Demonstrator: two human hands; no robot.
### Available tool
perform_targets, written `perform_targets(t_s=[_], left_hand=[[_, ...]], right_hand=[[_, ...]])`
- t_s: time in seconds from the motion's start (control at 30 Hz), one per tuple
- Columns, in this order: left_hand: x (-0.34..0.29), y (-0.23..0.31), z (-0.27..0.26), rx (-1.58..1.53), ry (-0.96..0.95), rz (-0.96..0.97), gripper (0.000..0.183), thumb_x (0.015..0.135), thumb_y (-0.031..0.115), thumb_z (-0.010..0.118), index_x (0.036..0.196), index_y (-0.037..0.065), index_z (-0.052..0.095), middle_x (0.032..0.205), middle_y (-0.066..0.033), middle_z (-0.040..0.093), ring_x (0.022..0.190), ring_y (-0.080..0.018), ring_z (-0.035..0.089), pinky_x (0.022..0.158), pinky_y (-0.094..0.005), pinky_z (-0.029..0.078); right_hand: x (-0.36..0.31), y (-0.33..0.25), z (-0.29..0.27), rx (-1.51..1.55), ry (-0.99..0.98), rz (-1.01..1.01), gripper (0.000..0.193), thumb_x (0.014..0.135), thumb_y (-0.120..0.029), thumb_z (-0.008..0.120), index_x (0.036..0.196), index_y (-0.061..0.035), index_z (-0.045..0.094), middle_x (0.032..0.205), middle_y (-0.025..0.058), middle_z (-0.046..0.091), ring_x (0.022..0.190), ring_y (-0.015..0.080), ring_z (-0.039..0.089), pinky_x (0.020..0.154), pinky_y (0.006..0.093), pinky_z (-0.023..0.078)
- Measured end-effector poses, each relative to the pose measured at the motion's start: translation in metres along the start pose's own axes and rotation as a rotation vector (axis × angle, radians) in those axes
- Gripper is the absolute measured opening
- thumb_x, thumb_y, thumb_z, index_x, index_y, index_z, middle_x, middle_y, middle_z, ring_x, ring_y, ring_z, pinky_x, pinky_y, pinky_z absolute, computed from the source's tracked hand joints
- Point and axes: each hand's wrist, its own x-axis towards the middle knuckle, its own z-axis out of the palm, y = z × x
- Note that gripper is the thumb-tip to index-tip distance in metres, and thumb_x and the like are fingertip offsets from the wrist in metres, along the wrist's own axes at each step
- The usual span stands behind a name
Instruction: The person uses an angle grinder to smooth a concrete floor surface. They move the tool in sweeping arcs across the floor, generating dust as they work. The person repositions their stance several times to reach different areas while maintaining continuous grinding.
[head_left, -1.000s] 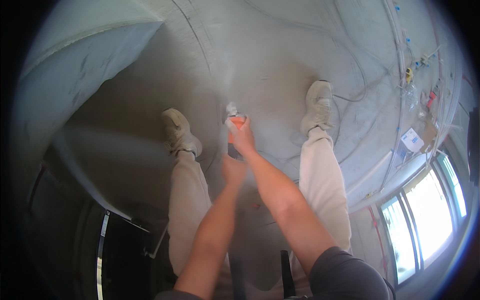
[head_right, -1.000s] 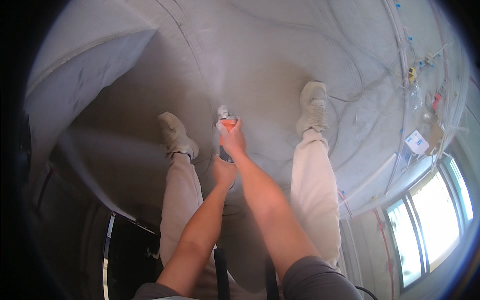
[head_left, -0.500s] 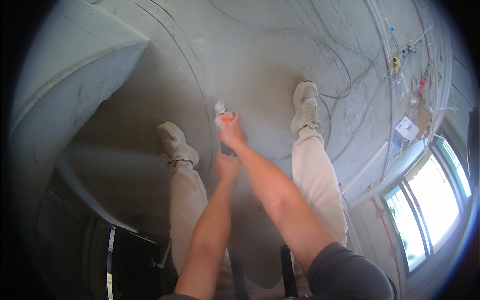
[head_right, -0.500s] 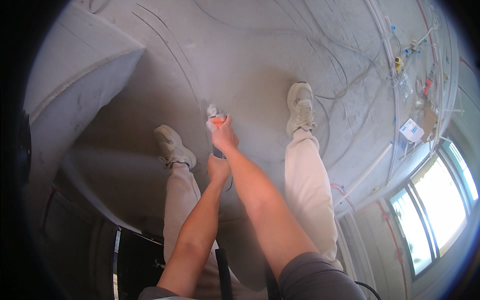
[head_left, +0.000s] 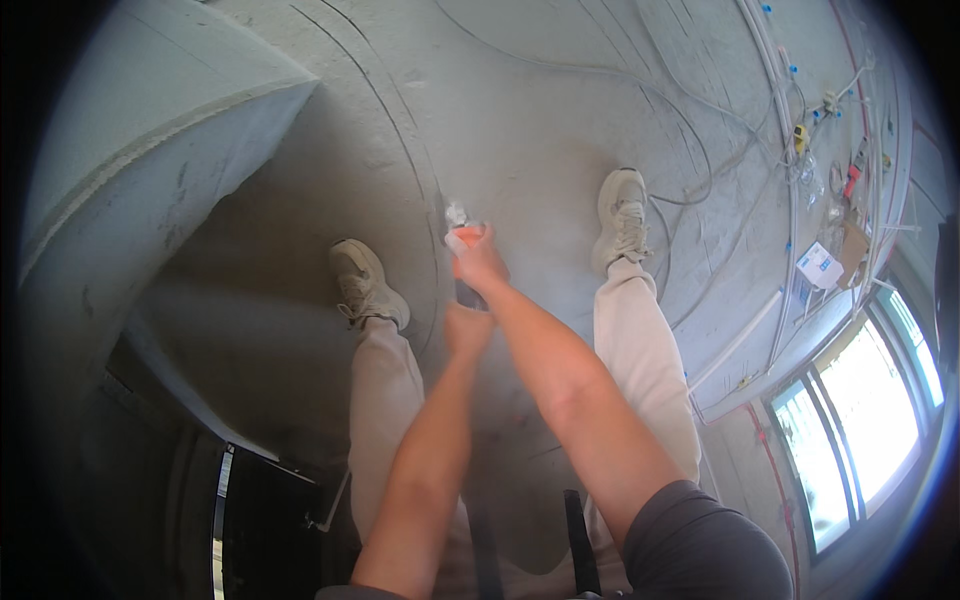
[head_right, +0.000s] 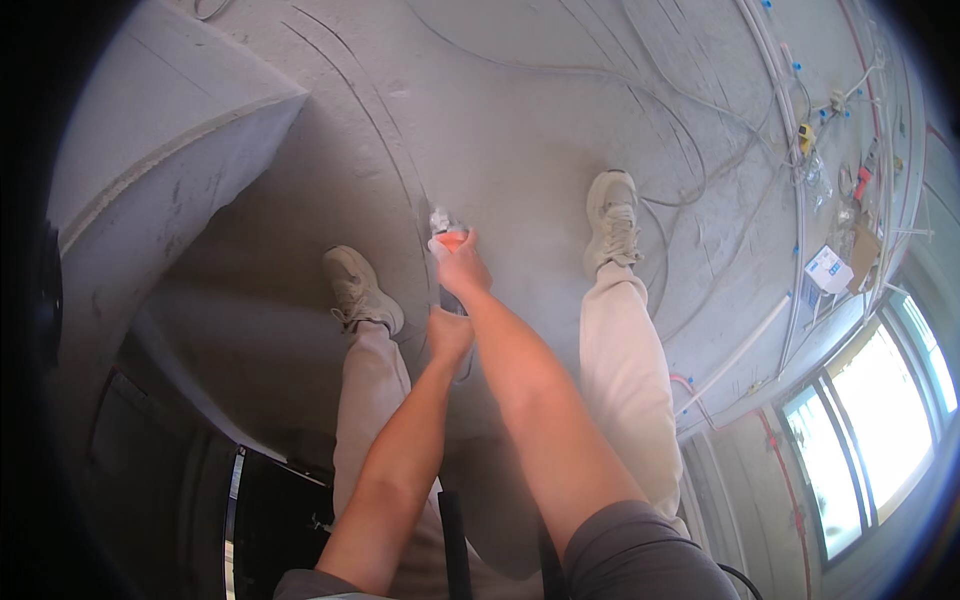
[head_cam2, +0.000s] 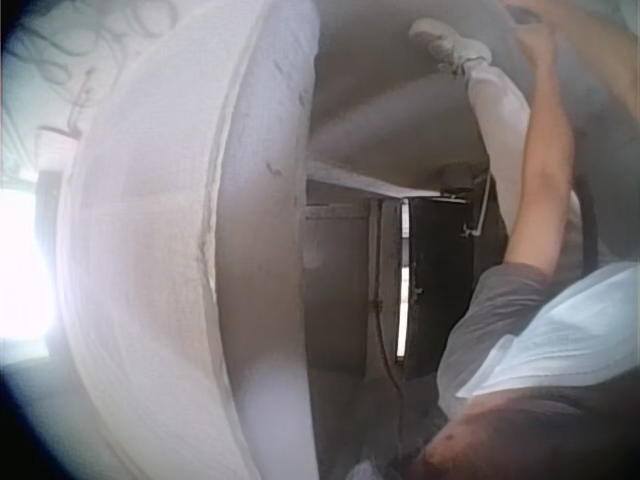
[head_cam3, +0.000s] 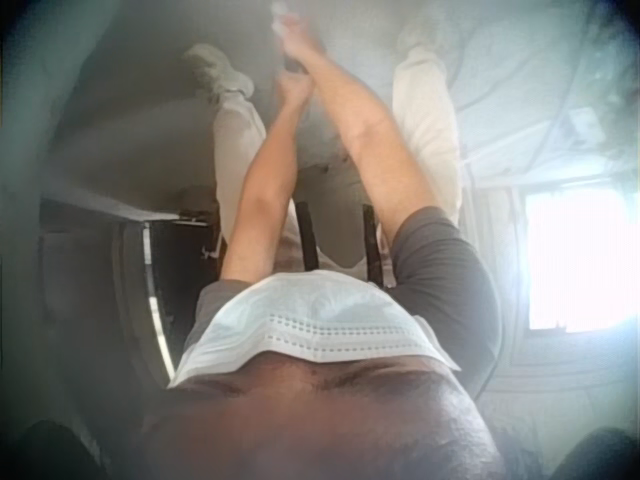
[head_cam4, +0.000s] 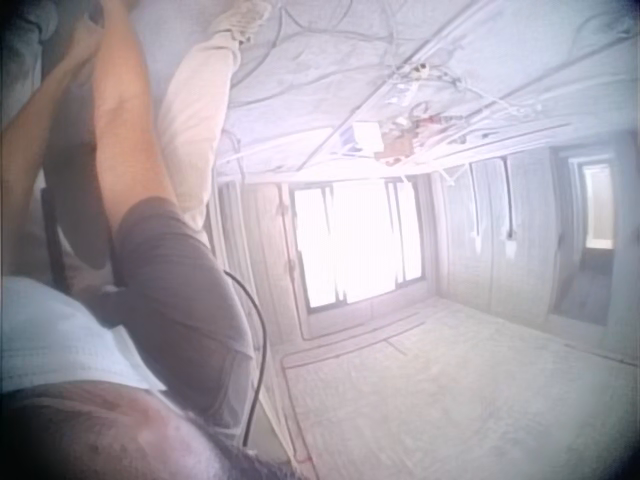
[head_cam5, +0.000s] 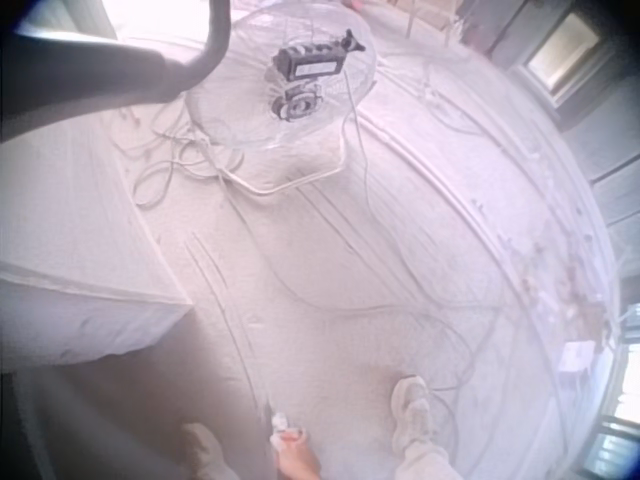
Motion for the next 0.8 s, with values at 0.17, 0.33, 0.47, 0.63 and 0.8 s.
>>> perform_targets(t_s=[0.17,0.33,0.47,0.63,0.8], left_hand=[[0.000,-0.013,0.003,0.089,0.011,-0.039,0.081,0.069,0.040,0.100,0.120,-0.014,0.067,0.121,-0.0348,0.076,0.119,-0.0433,0.076,0.097,-0.0489,0.058],[0.004,-0.036,0.016,0.075,-0.021,-0.069,0.080,0.069,0.037,0.099,0.122,-0.013,0.068,0.121,-0.0333,0.076,0.118,-0.0413,0.076,0.096,-0.0474,0.059],[0.008,-0.059,0.025,0.106,0.020,-0.009,0.081,0.076,0.041,0.096,0.126,-0.015,0.066,0.126,-0.0363,0.074,0.118,-0.0497,0.074,0.098,-0.0500,0.059],[-0.002,-0.069,0.024,0.114,-0.085,-0.112,0.068,0.087,0.040,0.087,0.127,-0.013,0.066,0.127,-0.0357,0.074,0.120,-0.0489,0.074,0.099,-0.0514,0.059],[-0.008,-0.049,0.016,0.102,-0.064,-0.089,0.070,0.085,0.042,0.089,0.125,-0.012,0.067,0.124,-0.0349,0.075,0.120,-0.0480,0.074,0.097,-0.0517,0.059]], right_hand=[[-0.005,0.011,0.008,0.003,0.015,0.017,0.111,0.095,-0.071,0.066,0.174,-0.0112,0.016,0.153,0.0210,0.066,0.139,0.0413,0.065,0.113,0.0527,0.050],[-0.008,0.022,0.009,0.074,-0.056,0.065,0.113,0.092,-0.072,0.069,0.175,-0.0123,0.019,0.161,0.0270,0.056,0.148,0.0450,0.056,0.121,0.0513,0.043],[-0.004,0.037,0.020,0.051,-0.018,0.061,0.112,0.094,-0.070,0.068,0.174,-0.0096,0.019,0.157,0.0224,0.062,0.144,0.0420,0.061,0.118,0.0520,0.046],[0.002,0.067,0.040,0.099,-0.010,0.070,0.112,0.094,-0.069,0.069,0.174,-0.0080,0.019,0.156,0.0257,0.061,0.146,0.0435,0.058,0.119,0.0528,0.045],[0.002,0.053,0.032,0.086,0.029,-0.016,0.111,0.095,-0.069,0.068,0.173,-0.0065,0.019,0.153,0.0270,0.063,0.142,0.0449,0.062,0.117,0.0553,0.046]])
